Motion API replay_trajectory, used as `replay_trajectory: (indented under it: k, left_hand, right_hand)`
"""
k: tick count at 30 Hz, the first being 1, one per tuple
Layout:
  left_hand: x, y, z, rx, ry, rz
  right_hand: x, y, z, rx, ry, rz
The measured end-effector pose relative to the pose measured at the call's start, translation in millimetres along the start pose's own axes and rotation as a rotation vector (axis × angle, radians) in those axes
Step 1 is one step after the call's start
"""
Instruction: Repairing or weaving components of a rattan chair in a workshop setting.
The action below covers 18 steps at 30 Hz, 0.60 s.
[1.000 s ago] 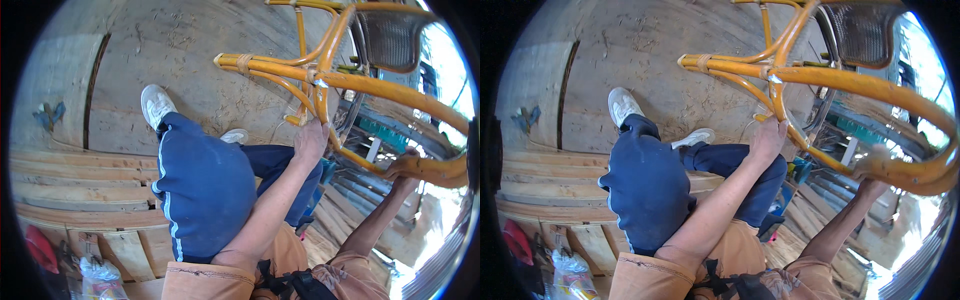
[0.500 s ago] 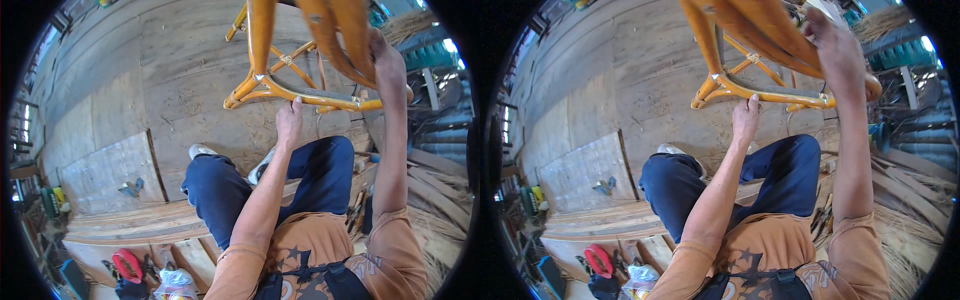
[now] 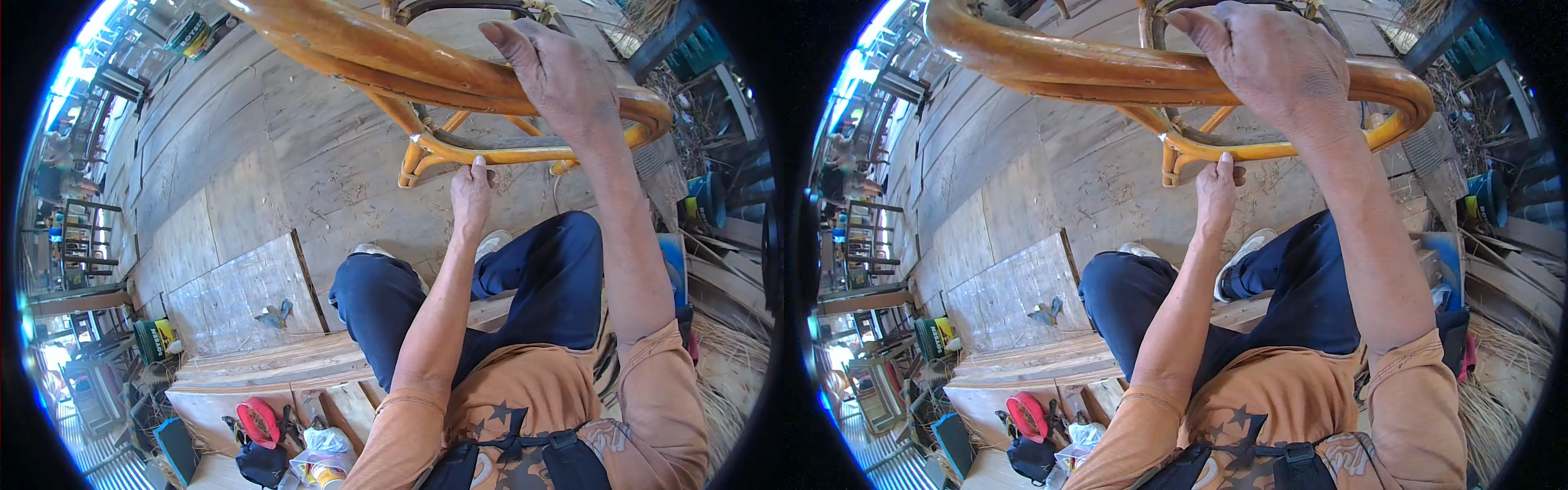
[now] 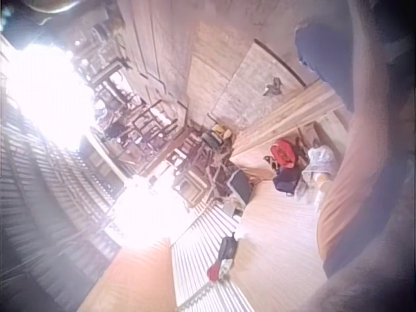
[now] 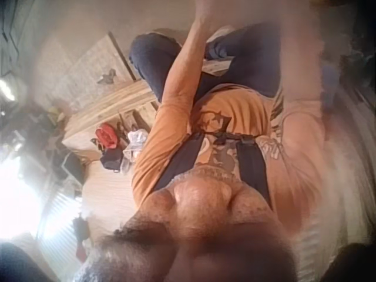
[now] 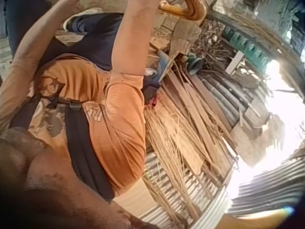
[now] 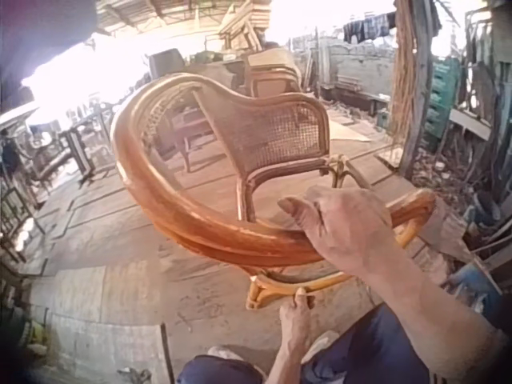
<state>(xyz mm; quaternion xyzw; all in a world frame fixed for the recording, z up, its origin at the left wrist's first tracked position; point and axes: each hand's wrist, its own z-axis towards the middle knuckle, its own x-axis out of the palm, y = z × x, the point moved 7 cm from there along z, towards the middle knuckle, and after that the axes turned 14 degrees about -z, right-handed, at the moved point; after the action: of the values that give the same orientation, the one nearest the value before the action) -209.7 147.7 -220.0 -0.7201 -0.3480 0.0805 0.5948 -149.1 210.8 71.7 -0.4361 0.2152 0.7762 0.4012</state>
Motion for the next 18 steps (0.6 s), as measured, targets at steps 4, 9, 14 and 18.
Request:
replay_trajectory:
  k: [4,9,14,18]
  left_hand:
    - [7.7,-4.6,-2.0,-0.045,0.035,-0.03]
    - [11.8,-7.1,-6.5,-0.069,0.05,-0.071]
    - [13.3,-12.7,-12.4,-0.026,0.106,0.038]
    - [9.0,-26.3,-32.8,0.025,0.21,0.331]
  right_hand:
    - [-0.4,-2.4,-0.6,-0.01,-0.035,-0.037]
    - [4.7,-4.0,-0.1,0.011,0.033,-0.021]
    - [0.9,0.0,-0.5,0.001,0.011,-0.004]
    - [-1.3,1.9,0.5,0.035,0.004,-0.028]
